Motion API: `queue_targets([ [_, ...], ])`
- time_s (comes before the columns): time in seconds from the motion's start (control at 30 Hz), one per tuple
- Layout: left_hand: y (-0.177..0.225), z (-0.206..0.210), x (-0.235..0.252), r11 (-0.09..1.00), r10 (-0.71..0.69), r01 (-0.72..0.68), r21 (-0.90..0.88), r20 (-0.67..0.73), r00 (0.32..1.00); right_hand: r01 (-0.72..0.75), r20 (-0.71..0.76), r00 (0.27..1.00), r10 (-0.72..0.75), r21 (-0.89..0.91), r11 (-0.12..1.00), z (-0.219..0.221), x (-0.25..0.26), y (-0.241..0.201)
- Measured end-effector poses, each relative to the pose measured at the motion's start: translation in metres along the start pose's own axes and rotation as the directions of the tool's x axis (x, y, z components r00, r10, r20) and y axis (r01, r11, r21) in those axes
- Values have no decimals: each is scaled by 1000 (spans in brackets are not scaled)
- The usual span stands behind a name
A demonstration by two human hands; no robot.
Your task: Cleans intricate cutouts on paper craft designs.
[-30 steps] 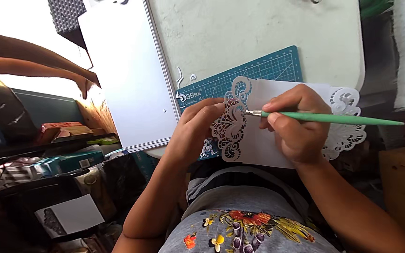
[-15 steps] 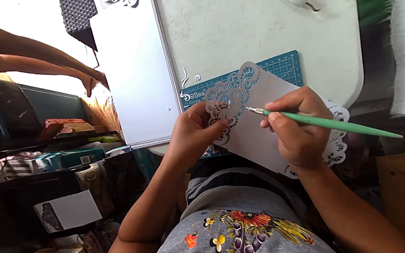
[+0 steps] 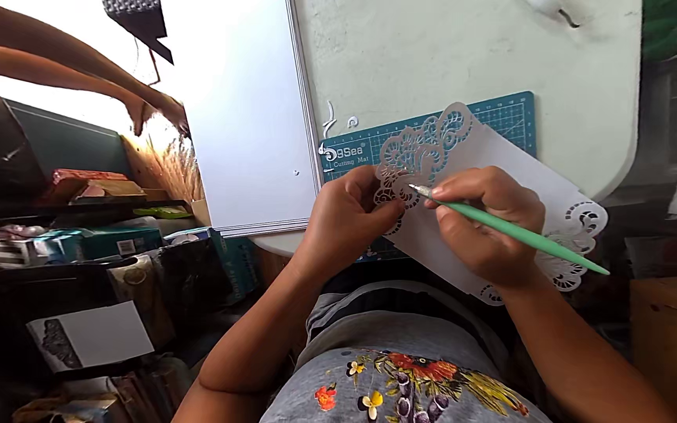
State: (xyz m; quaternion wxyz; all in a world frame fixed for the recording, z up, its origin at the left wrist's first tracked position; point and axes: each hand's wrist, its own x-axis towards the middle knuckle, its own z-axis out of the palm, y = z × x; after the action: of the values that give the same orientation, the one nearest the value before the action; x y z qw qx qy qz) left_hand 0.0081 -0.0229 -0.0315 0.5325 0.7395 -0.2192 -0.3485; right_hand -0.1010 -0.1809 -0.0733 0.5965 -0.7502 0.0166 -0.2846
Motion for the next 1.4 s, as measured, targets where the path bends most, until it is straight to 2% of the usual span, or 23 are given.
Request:
queue_targets([
  [0.27, -4, -1, 2, 999, 30, -30, -16, 4, 1000, 13, 25, 1000, -10, -99, 995, 3, 0, 1],
  [0.73, -4, -2, 3, 999, 28, -28, -31, 8, 1000, 15, -16, 1000, -17, -86, 996, 1, -1, 2],
  [0.97, -4, -2, 3, 999, 34, -34, -27, 7, 999, 10, -4, 1000, -11, -163, 987, 4, 0, -1],
  [1.1, -4, -2, 3, 1000, 23, -23, -22, 2, 1000, 20, -58, 998, -26, -104, 994, 2, -2, 1],
  [1.27, -3, -2, 3, 1000, 16, -16, -15, 10, 1000, 9, -47, 999, -16, -144, 989, 4, -1, 1],
  [1.4, 4, -5, 1, 995, -53, 57, -82, 48, 997, -14, -77, 997, 13, -11, 1000, -1, -2, 0],
])
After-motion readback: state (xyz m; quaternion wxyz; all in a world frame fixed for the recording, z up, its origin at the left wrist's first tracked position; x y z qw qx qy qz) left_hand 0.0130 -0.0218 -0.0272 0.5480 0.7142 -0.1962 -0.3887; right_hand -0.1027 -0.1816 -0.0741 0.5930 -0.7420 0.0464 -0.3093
